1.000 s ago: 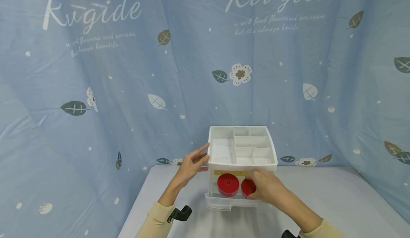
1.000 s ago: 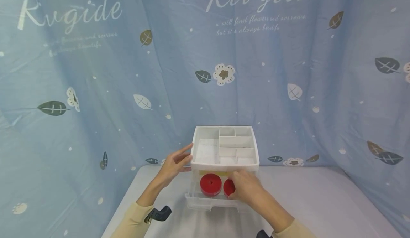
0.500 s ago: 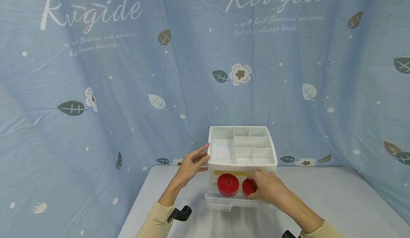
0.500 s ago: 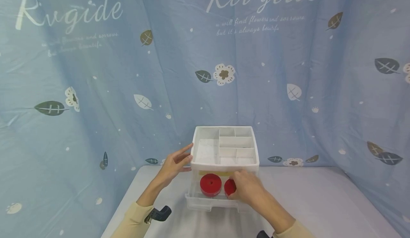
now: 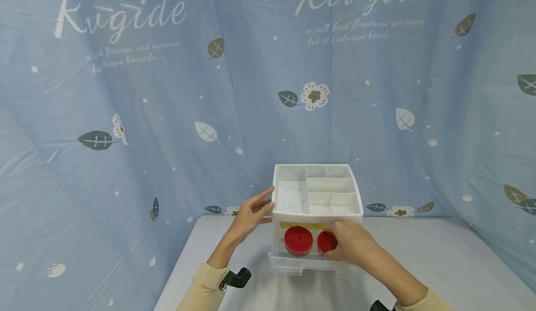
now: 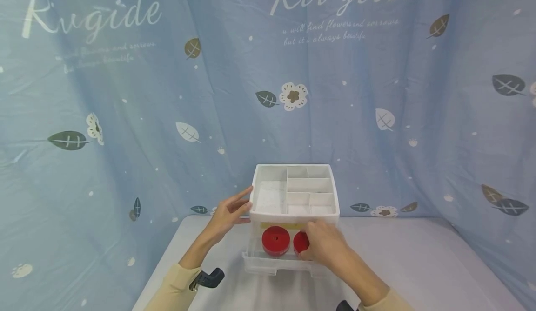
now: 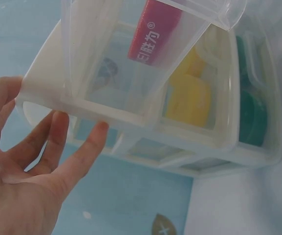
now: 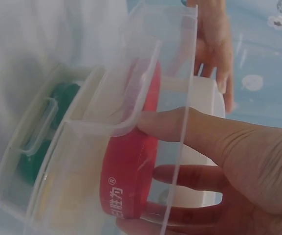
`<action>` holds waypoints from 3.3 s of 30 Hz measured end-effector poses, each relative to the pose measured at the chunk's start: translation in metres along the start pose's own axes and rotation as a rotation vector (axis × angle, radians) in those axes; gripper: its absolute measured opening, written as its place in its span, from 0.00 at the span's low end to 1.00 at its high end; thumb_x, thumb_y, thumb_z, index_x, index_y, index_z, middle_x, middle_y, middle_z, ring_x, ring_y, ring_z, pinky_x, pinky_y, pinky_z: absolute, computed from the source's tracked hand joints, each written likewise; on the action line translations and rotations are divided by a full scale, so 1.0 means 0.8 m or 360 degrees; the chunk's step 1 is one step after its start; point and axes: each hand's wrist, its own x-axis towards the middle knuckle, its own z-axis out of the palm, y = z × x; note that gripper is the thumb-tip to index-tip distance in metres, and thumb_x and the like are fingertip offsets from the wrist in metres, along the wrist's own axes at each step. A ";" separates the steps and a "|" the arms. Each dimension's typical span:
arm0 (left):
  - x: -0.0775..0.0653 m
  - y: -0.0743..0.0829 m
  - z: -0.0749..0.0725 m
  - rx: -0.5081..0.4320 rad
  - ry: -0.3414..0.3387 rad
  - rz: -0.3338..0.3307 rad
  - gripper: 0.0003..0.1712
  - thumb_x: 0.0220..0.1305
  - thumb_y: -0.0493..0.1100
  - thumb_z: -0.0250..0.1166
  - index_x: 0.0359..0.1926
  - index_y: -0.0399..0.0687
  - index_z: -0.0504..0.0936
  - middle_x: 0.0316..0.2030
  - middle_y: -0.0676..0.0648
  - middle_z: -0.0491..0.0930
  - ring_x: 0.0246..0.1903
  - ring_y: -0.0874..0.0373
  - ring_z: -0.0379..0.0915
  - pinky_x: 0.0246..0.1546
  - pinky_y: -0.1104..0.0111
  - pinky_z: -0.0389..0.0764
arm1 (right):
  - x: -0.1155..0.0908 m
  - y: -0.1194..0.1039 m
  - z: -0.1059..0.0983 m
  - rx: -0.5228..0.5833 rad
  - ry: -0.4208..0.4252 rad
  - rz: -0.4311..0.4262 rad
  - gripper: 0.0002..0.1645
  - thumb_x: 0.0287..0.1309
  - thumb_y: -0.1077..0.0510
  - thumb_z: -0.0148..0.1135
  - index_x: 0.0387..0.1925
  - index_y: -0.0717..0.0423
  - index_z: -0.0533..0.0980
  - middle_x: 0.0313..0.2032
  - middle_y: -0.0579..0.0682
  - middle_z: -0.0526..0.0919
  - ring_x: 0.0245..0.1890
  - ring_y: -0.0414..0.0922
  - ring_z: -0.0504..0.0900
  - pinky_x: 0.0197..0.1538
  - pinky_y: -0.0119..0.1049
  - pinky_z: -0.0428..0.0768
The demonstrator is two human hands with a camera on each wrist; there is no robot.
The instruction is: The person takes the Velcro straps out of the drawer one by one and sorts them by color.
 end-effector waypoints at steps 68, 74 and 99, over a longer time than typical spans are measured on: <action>-0.001 -0.002 0.001 0.0044 0.0012 0.0051 0.32 0.72 0.46 0.60 0.74 0.62 0.63 0.67 0.37 0.70 0.60 0.40 0.74 0.52 0.47 0.82 | -0.024 0.044 -0.086 0.0066 -0.0233 0.0187 0.35 0.37 0.50 0.82 0.51 0.55 0.82 0.39 0.49 0.82 0.39 0.46 0.77 0.32 0.39 0.86; 0.001 -0.001 0.000 0.0030 0.0019 0.0049 0.32 0.72 0.45 0.59 0.74 0.61 0.63 0.67 0.37 0.70 0.60 0.41 0.74 0.53 0.45 0.81 | -0.025 0.057 -0.093 0.0067 -0.0253 0.0196 0.38 0.37 0.49 0.81 0.54 0.59 0.80 0.41 0.51 0.82 0.39 0.47 0.78 0.30 0.39 0.86; 0.002 0.001 -0.001 0.0030 -0.0014 0.0048 0.32 0.72 0.44 0.59 0.74 0.62 0.62 0.67 0.36 0.69 0.61 0.38 0.73 0.55 0.39 0.77 | -0.026 0.099 -0.099 0.0042 -0.0244 0.0265 0.42 0.35 0.49 0.83 0.55 0.61 0.79 0.41 0.55 0.82 0.40 0.51 0.77 0.28 0.39 0.86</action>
